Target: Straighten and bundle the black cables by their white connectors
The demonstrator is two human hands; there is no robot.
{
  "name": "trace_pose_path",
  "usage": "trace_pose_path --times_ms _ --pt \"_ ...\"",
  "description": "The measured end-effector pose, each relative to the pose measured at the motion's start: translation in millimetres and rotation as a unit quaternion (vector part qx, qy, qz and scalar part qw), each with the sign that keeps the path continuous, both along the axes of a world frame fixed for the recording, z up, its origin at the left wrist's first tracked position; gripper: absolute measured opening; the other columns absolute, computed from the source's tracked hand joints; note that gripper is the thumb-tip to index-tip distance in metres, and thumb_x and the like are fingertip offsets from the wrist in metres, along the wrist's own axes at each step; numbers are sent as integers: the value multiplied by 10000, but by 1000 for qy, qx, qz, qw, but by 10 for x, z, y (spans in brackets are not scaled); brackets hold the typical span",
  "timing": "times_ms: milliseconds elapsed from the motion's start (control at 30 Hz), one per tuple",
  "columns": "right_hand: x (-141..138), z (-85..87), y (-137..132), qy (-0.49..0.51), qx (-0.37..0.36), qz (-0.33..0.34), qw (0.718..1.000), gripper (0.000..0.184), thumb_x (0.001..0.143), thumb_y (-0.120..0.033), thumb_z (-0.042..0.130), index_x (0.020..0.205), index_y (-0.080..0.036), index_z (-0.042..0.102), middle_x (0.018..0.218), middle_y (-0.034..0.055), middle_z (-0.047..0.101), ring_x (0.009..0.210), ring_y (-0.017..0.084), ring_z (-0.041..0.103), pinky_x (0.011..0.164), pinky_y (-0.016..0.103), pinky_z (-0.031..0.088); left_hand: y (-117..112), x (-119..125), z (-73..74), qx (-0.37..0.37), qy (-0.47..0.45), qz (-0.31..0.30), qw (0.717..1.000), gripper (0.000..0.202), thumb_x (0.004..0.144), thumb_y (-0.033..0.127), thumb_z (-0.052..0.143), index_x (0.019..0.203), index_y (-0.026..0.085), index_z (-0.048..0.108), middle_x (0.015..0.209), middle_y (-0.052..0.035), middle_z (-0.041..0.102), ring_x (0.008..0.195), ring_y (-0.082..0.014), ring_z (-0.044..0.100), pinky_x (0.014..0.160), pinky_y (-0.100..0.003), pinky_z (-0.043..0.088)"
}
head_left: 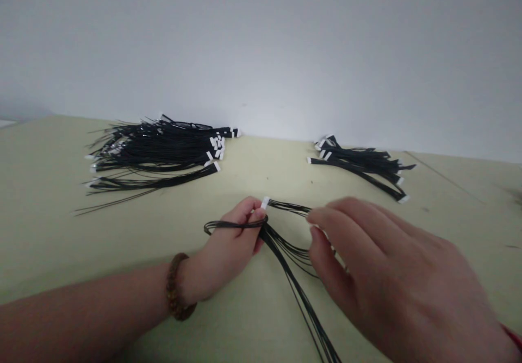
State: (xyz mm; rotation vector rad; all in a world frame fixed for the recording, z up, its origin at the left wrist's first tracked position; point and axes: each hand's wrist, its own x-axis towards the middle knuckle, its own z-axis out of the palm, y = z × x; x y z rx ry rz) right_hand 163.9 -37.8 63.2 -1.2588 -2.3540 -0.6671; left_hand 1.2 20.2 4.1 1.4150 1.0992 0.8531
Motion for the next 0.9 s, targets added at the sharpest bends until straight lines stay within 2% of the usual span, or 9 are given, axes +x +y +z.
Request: trace_pose_path --times_ms 100,167,267,400,567,733,800,833,900 --pt "0 -68 -161 -17 -135 47 990 171 638 -63 447 571 -217 483 470 -5 470 349 145 391 370 301 161 -2 -3 -13 -8 -3 -2 1000 292 829 456 397 734 184 438 501 86 347 420 -9 332 384 -103 254" --pt "-35 -143 -157 -22 -205 14 978 234 564 0 414 570 -207 523 460 -5 502 337 144 415 376 302 142 -10 -14 -21 -11 2 -5 1000 299 829 467 394 738 186 438 490 85 355 417 -12 339 386 -105 252" --pt "-107 -203 7 -4 -295 -46 954 219 683 -22 437 648 -189 574 579 14 588 458 155 515 437 286 220 -20 -30 -29 3 -10 -12 1000 303 830 468 401 743 181 447 509 82 373 439 -5 354 412 -103 264" --pt "-141 -185 213 102 -313 -15 944 263 853 -190 418 625 -176 549 611 -4 574 537 117 495 543 268 292 -24 -31 -29 11 -31 -21 999 289 836 455 404 756 181 452 523 85 389 450 4 355 424 -97 266" --pt "-130 -198 208 156 -318 7 935 186 787 -162 457 612 -161 521 570 -28 509 506 83 416 529 243 269 -28 -30 -24 5 -47 -47 998 287 842 446 394 751 178 446 501 90 383 434 5 352 410 -95 266" --pt "-144 -170 221 168 -330 -38 928 166 759 -172 459 607 -155 523 552 -18 484 490 85 393 496 238 254 -21 -42 -29 20 -18 -44 999 301 840 459 396 766 176 466 519 85 402 454 9 364 422 -86 273" --pt "-128 -112 258 232 -409 -39 882 133 760 -160 448 671 -154 548 563 -20 478 485 78 395 475 220 264 -19 -37 -16 18 -8 -41 999 298 840 454 397 759 175 466 513 85 396 446 8 357 409 -86 263" --pt "-105 -73 281 281 -470 -29 836 129 768 -152 435 736 -154 560 561 -26 459 475 72 388 459 206 266 -21 -32 -4 15 -4 -37 999 293 841 446 396 751 175 463 504 86 388 437 6 348 399 -86 254" --pt "-18 14 333 391 -603 16 695 165 785 -133 407 835 -138 564 555 -39 411 445 51 348 423 175 246 -27 -21 22 7 2 -31 999 286 845 431 389 731 177 450 483 87 373 420 2 331 382 -87 237"
